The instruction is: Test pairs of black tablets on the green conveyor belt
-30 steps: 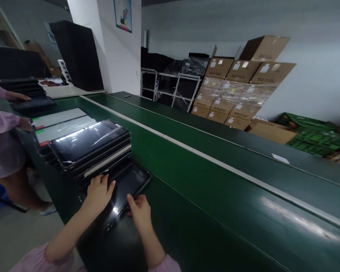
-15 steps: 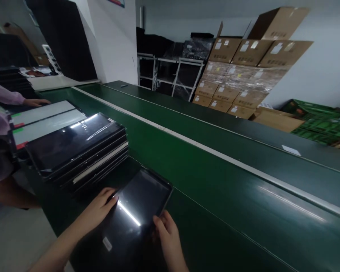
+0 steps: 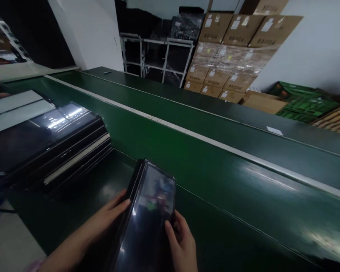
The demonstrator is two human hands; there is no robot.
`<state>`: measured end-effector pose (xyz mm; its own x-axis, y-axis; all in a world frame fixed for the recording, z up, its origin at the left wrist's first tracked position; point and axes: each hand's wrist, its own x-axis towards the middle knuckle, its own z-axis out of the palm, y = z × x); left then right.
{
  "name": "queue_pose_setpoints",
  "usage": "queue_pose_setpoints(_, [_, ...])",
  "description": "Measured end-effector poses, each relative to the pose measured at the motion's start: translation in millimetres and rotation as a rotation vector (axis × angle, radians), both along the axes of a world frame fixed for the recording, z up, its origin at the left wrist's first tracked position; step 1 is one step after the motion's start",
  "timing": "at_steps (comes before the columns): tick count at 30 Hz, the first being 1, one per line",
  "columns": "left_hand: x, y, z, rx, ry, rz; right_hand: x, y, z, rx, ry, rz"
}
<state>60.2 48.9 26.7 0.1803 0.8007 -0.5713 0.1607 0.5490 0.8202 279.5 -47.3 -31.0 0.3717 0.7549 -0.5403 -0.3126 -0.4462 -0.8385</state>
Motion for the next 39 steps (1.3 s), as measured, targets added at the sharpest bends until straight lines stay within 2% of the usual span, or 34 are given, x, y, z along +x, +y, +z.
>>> queue_pose_setpoints(2, [11.7,-0.8,14.6,-0.063,-0.160,-0.072,3.5,-1.9,1.8,0.001,0.052,-0.027])
queue_pose_setpoints(5, [22.3,0.8,33.3,0.007,-0.238,-0.222,7.9,-2.4,3.2,-0.009,0.198,-0.093])
queue_pose_setpoints(8, [25.1,2.8,39.0,0.090,-0.245,-0.298,13.6,-3.6,3.1,-0.045,0.270,-0.143])
queue_pose_setpoints(11, [23.7,4.5,30.7,0.082,-0.234,-0.300,19.3,-7.7,2.5,-0.081,0.321,-0.187])
queue_pose_setpoints(14, [21.3,7.2,13.5,0.096,-0.184,-0.264,19.8,-13.8,0.5,-0.084,0.338,-0.272])
queue_pose_setpoints(19, [23.8,10.2,-13.1,0.109,-0.093,-0.131,10.9,-23.3,-2.0,-0.128,0.345,-0.397])
queue_pose_setpoints(23, [25.6,12.9,-14.1,0.101,-0.071,-0.112,25.0,-26.3,6.3,-0.181,0.290,-0.417])
queue_pose_setpoints(27, [4.6,34.1,-11.2,0.163,0.018,-0.134,65.6,-40.0,18.3,-0.286,0.201,-0.495])
queue_pose_setpoints(30, [-16.6,53.4,-15.6,0.281,0.194,-0.164,91.9,-56.2,27.1,-0.327,0.069,-0.580])
queue_pose_setpoints(33, [-23.4,58.9,-22.2,0.462,0.443,-0.201,104.4,-64.5,31.2,-0.379,-0.056,-0.645])
queue_pose_setpoints(35, [-19.0,55.0,-26.4,0.572,0.590,-0.236,107.0,-62.9,27.7,-0.385,-0.098,-0.618])
queue_pose_setpoints(39, [-4.1,47.5,-31.4,0.613,0.731,-0.320,106.9,-47.6,7.9,-0.210,-0.402,-0.297])
